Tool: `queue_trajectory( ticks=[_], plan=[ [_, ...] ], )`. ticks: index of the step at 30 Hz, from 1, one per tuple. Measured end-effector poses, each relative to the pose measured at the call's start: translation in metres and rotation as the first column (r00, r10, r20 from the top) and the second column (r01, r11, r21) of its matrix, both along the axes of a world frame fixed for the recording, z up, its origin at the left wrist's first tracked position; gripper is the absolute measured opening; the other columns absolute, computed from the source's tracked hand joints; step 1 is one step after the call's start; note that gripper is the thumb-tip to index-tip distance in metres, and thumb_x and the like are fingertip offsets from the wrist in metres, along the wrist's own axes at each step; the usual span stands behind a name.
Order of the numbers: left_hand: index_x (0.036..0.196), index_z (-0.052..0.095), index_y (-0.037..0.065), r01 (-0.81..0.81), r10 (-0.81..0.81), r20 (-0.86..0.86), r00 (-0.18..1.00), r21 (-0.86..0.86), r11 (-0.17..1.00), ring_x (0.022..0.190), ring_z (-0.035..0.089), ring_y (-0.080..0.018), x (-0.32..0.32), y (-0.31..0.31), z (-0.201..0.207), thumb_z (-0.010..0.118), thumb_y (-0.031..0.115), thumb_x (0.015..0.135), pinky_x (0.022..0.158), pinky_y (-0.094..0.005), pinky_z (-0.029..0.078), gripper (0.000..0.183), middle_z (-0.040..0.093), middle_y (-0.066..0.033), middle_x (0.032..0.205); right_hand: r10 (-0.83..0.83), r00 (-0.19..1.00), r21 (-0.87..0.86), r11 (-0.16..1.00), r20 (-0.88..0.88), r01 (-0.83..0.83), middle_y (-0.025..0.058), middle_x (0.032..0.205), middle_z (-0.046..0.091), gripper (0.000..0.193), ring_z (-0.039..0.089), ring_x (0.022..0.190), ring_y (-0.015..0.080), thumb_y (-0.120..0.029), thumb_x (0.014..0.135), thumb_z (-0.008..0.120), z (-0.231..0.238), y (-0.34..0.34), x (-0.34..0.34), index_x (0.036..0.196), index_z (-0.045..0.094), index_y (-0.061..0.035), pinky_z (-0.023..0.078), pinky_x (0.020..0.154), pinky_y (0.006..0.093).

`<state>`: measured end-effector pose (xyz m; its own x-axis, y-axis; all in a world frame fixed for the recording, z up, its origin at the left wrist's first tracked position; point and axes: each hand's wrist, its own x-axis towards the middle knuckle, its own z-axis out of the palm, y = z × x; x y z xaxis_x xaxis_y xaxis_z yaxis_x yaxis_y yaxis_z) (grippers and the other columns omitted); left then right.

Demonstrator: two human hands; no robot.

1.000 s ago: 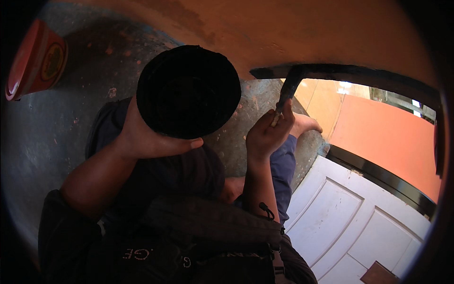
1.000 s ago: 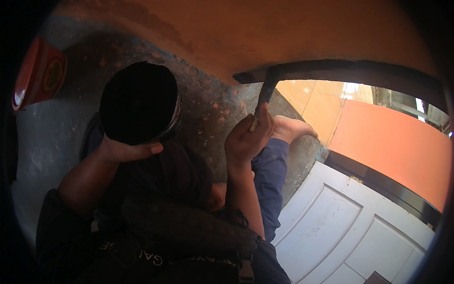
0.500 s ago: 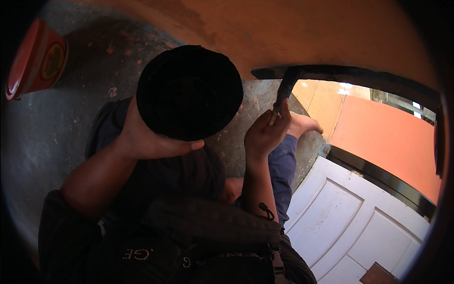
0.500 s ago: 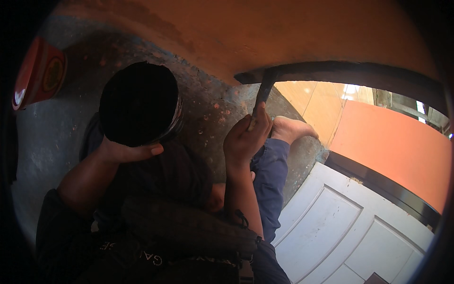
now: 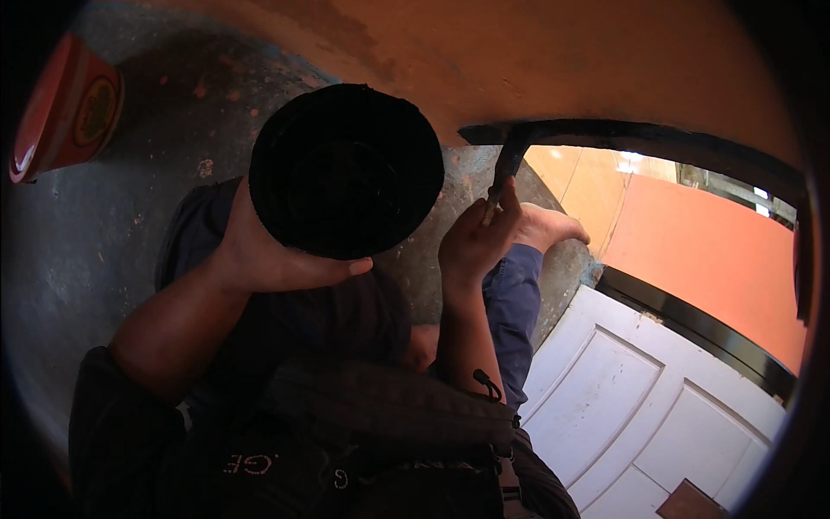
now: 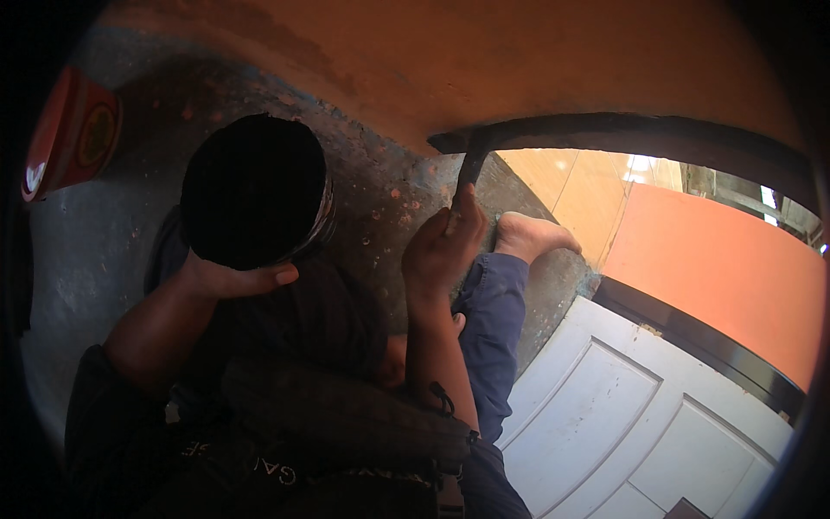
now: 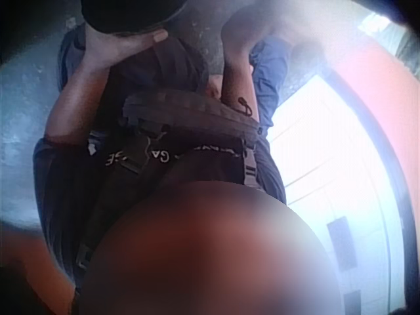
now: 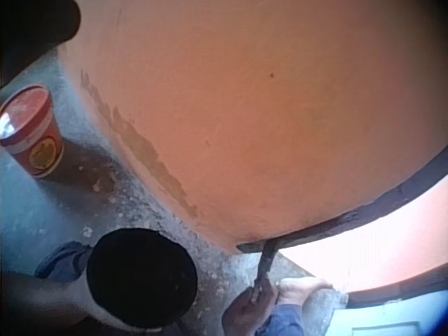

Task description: The person sits on the floor and paints the lower section of a door frame black using a brush and a small paint container. They repeatedly dip the brush into the paint and apply it to the frame, working on the bottom edge and vertical sides.

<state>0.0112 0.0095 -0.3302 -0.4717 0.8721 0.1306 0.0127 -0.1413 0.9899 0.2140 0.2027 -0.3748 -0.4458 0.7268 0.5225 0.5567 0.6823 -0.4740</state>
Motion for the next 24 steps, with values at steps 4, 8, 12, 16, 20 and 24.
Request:
queue_trajectory(
  ticks=[4,8,12,16,20,24],
  plan=[
    [0.135,0.054,0.002,-0.008,0.009,-0.025,1.000,0.007,1.000,0.116,0.066,-0.0223,-0.001,0.001,0.002,0.097,0.014,0.061,0.098,-0.0392,0.055,0.086,0.066,-0.0116,0.125,-0.011,0.999,-0.029,1.000,0.030,0.012,0.0244,0.116,0.060,0.044,0.061,0.106,0.0395,0.004,0.093,0.055,0.001,-0.003,-0.001,0.137,0.053,0.0043,0.049,0.092,0.0463],
    [0.135,0.054,0.002,-0.017,0.016,0.054,0.998,0.018,1.000,0.117,0.066,-0.0221,0.002,0.002,0.004,0.097,0.014,0.061,0.098,-0.0391,0.054,0.086,0.066,-0.0117,0.125,-0.028,0.996,-0.054,0.998,0.080,0.032,0.0243,0.117,0.060,0.045,0.061,0.108,0.0397,0.004,0.092,0.055,0.006,-0.009,0.000,0.137,0.053,0.0044,0.049,0.094,0.0458],
    [0.134,0.055,0.001,-0.032,0.030,0.107,0.994,0.017,0.999,0.116,0.066,-0.0224,0.002,0.003,0.005,0.097,0.015,0.060,0.098,-0.0390,0.054,0.087,0.066,-0.0117,0.125,-0.044,0.993,-0.112,0.992,0.105,0.056,0.0248,0.128,0.060,0.045,0.062,0.116,0.0344,0.001,0.096,0.054,0.011,-0.019,0.013,0.140,0.050,0.0037,0.050,0.096,0.0389],
    [0.135,0.055,0.001,-0.026,0.026,0.027,0.999,0.034,0.999,0.116,0.066,-0.0226,0.000,0.003,0.003,0.097,0.015,0.059,0.098,-0.0392,0.054,0.088,0.066,-0.0117,0.125,-0.005,1.000,0.042,0.999,-0.014,0.005,0.0241,0.120,0.060,0.044,0.061,0.110,0.0381,0.003,0.095,0.057,0.021,-0.020,0.018,0.138,0.052,0.0063,0.049,0.096,0.0449],
    [0.135,0.055,0.001,-0.045,0.045,-0.014,0.999,0.047,0.998,0.116,0.066,-0.0225,0.000,0.002,0.003,0.097,0.016,0.059,0.098,-0.0393,0.054,0.088,0.066,-0.0118,0.125,0.076,0.992,0.167,0.984,-0.101,-0.058,0.0228,0.121,0.060,0.043,0.062,0.111,0.0362,0.002,0.097,0.057,0.036,-0.013,0.012,0.139,0.051,0.0074,0.049,0.096,0.0424],
    [0.134,0.055,0.001,-0.031,0.033,-0.041,0.999,0.038,0.999,0.115,0.066,-0.0228,-0.002,0.002,0.004,0.098,0.017,0.059,0.097,-0.0392,0.054,0.089,0.067,-0.0122,0.124,0.090,0.994,0.192,0.978,-0.068,-0.076,0.0223,0.122,0.059,0.043,0.061,0.111,0.0357,0.001,0.098,0.056,0.039,-0.005,0.005,0.141,0.049,0.0070,0.049,0.097,0.0420]
  ],
)
